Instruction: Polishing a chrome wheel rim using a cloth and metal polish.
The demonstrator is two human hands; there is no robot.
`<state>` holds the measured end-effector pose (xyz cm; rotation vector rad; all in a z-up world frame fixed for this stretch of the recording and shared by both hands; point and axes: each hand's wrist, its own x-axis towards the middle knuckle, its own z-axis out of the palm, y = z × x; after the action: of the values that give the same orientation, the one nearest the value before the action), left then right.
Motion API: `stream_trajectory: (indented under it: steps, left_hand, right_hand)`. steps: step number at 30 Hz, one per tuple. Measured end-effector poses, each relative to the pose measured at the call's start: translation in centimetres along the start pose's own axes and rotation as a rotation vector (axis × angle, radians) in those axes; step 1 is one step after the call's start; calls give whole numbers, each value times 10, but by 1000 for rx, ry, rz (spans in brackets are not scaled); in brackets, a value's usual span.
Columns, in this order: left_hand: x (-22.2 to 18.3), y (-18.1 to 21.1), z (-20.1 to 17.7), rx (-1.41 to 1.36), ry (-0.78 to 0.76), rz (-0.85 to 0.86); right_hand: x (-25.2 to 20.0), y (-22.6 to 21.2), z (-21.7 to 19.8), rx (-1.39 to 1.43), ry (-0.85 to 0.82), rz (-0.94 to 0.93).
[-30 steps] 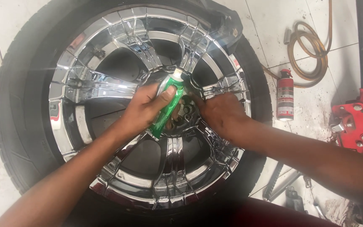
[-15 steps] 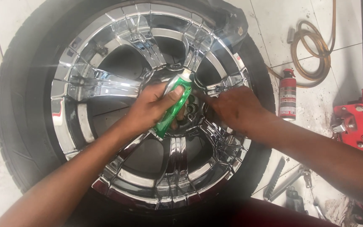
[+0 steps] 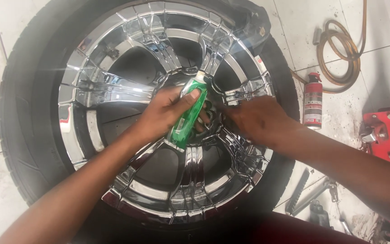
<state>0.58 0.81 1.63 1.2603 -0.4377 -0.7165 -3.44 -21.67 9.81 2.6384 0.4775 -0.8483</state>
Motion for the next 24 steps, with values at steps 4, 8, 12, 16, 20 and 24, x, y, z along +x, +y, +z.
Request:
stream_trajectory:
  steps: [4,8,12,16,20,24]
  left_hand:
    - [1,-3,0,-3,15,-6]
    - [1,-8,-3,-90,41,132]
    - [2,-11,-4,-167,154,162]
    - [-1,-6,-2,-218,221,165]
    - [-3,-6,-3,-202,214,130]
    - [-5,-1,-2,-175,203,134]
  right_hand:
    - [-6,2,-18,-2,-106,11]
    - [2,18,-24,201,203,68]
    - [22,24,-7,361,585,-151]
    - [47,9,16,300,552,-261]
    - [60,-2,31,-43,624,-341]
    - [41,-12,17,-72,442,-223]
